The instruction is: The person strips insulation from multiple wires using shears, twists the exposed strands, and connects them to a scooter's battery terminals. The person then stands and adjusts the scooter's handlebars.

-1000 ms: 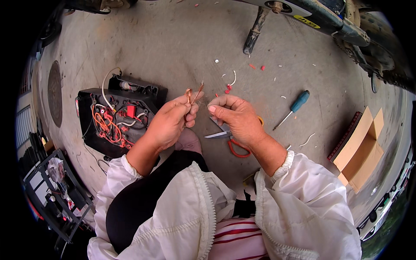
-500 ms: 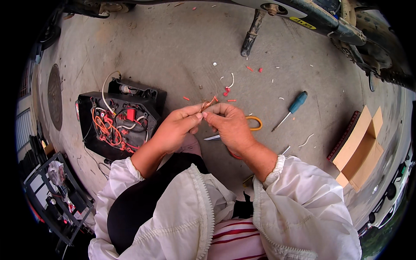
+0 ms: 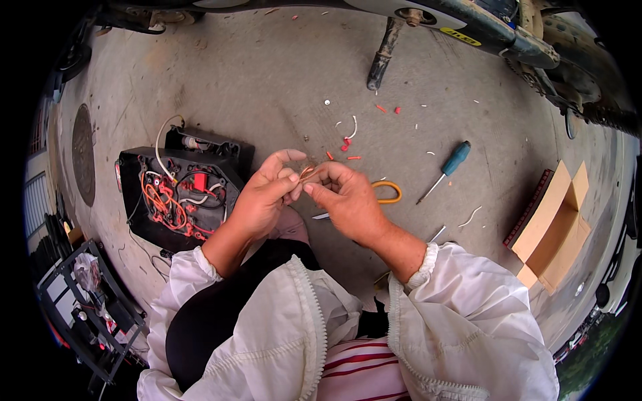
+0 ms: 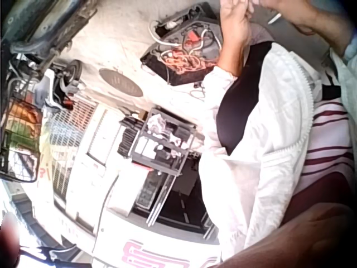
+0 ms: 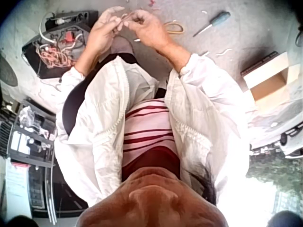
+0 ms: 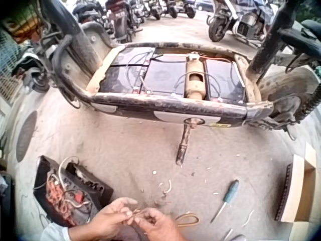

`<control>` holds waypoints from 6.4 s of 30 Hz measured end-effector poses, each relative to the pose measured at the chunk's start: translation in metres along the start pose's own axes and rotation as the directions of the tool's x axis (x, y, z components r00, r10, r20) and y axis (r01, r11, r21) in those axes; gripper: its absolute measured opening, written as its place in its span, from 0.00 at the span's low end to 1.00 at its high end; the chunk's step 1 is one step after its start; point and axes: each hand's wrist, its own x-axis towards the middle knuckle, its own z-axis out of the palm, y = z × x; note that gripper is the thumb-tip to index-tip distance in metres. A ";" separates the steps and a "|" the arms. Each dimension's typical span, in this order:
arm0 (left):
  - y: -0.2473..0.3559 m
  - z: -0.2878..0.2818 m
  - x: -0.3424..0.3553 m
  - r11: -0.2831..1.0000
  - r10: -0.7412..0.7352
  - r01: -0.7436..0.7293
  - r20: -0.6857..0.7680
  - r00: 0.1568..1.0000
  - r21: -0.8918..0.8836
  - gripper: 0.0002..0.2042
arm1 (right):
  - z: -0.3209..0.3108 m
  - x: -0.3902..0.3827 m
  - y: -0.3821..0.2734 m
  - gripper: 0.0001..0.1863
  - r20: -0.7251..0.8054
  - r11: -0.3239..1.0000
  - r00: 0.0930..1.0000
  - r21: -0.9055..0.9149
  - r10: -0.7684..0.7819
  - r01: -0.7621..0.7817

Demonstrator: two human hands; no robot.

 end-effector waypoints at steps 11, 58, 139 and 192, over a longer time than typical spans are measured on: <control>0.008 -0.007 -0.009 0.990 -0.022 0.046 0.172 0.985 -0.134 0.31 | 0.001 -0.011 -0.004 0.03 0.071 0.916 0.960 -0.289 -0.271 0.280; -0.015 -0.011 -0.009 0.998 0.045 -0.051 0.194 0.980 0.030 0.08 | -0.002 -0.011 -0.003 0.04 0.115 0.901 0.957 0.323 0.267 -0.290; 0.069 -0.025 -0.023 0.918 0.341 -0.347 -0.063 0.938 -0.193 0.06 | -0.150 -0.037 -0.029 0.13 0.161 0.539 0.984 -0.837 0.076 0.095; 0.339 0.207 -0.445 0.954 0.115 -0.264 -0.644 0.756 -0.141 0.08 | 0.008 -0.332 -0.302 0.13 -0.307 0.701 0.951 -0.683 -0.019 -0.207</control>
